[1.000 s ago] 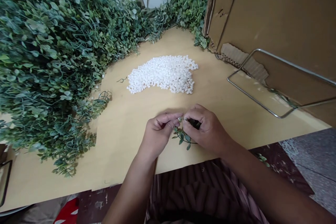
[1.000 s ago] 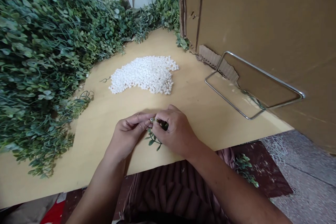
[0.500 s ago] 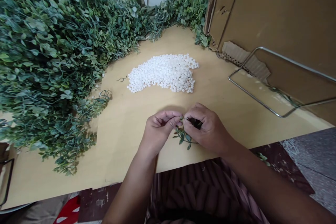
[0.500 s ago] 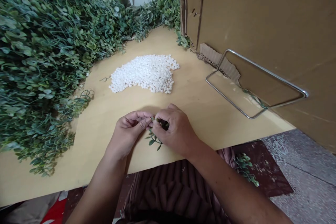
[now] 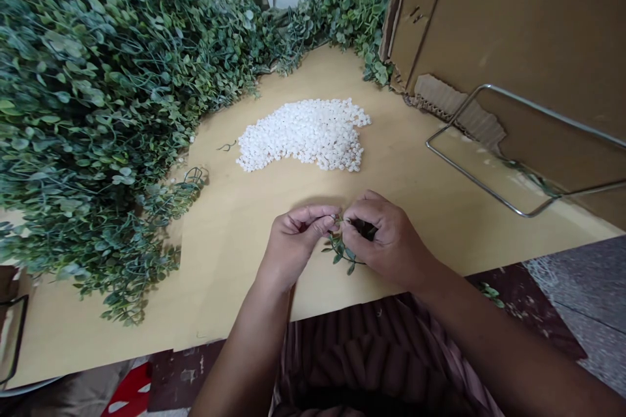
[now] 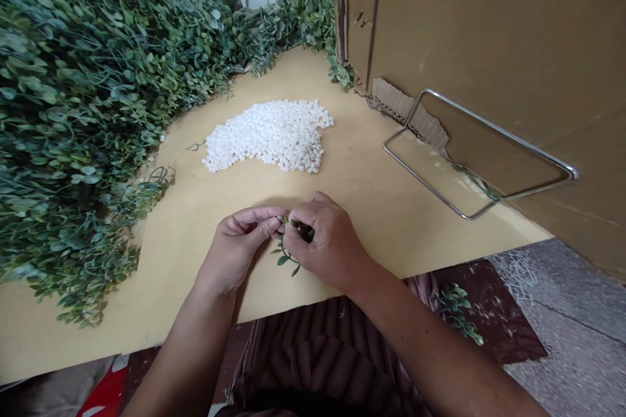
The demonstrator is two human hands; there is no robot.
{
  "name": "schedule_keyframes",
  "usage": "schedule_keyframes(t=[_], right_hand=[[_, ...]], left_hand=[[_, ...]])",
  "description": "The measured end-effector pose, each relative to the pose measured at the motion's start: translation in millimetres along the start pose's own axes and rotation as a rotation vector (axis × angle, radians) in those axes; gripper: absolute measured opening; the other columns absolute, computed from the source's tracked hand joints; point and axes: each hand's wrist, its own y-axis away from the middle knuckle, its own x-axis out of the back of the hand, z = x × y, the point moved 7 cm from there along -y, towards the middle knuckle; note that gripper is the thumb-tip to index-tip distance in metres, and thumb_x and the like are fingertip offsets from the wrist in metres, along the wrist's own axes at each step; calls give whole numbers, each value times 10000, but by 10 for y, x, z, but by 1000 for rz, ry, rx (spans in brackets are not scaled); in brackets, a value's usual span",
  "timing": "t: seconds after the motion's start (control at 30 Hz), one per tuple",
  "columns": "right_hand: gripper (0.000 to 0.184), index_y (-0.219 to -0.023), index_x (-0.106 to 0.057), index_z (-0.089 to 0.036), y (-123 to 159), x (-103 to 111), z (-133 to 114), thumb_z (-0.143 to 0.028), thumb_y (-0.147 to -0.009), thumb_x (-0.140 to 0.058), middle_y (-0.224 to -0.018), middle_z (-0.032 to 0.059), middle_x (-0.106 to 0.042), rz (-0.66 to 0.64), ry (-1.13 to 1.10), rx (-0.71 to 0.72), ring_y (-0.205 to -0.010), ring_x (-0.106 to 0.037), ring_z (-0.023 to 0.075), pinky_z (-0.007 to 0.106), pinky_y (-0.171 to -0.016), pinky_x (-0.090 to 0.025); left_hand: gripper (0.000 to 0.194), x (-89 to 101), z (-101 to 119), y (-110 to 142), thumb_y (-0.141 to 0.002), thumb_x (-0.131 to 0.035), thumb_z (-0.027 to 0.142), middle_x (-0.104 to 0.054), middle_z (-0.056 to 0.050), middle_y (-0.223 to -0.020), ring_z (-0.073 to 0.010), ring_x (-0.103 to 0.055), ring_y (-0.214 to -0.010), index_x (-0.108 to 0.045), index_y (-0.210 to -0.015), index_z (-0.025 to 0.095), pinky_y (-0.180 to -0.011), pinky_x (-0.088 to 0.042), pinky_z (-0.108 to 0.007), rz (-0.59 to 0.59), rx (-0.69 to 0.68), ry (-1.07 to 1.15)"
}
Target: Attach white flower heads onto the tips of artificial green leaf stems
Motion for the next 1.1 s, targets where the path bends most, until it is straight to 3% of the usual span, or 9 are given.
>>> schedule_keyframes(t=[0.8, 1.1], right_hand=[[195, -537, -460, -143, 5, 45, -1, -169, -731, -459, -557, 6, -482, 85, 4, 10, -594, -440, 70, 182, -571, -379], [203, -525, -461, -131, 5, 55, -18, -168, -725, -458, -541, -5, -472, 108, 14, 37, -563, -430, 51, 158, -550, -371]], left_hand=[[193, -24, -28, -47, -505, -828, 235, -682, -12, -567, -83, -565, -504, -738, -661, 164, -559, -498, -216, 26, 12, 56], [148, -35, -11, -35, -551, -802, 207, -682, -15, -579, -68, -544, -507, -741, -676, 154, -550, -461, -198, 19, -10, 51]])
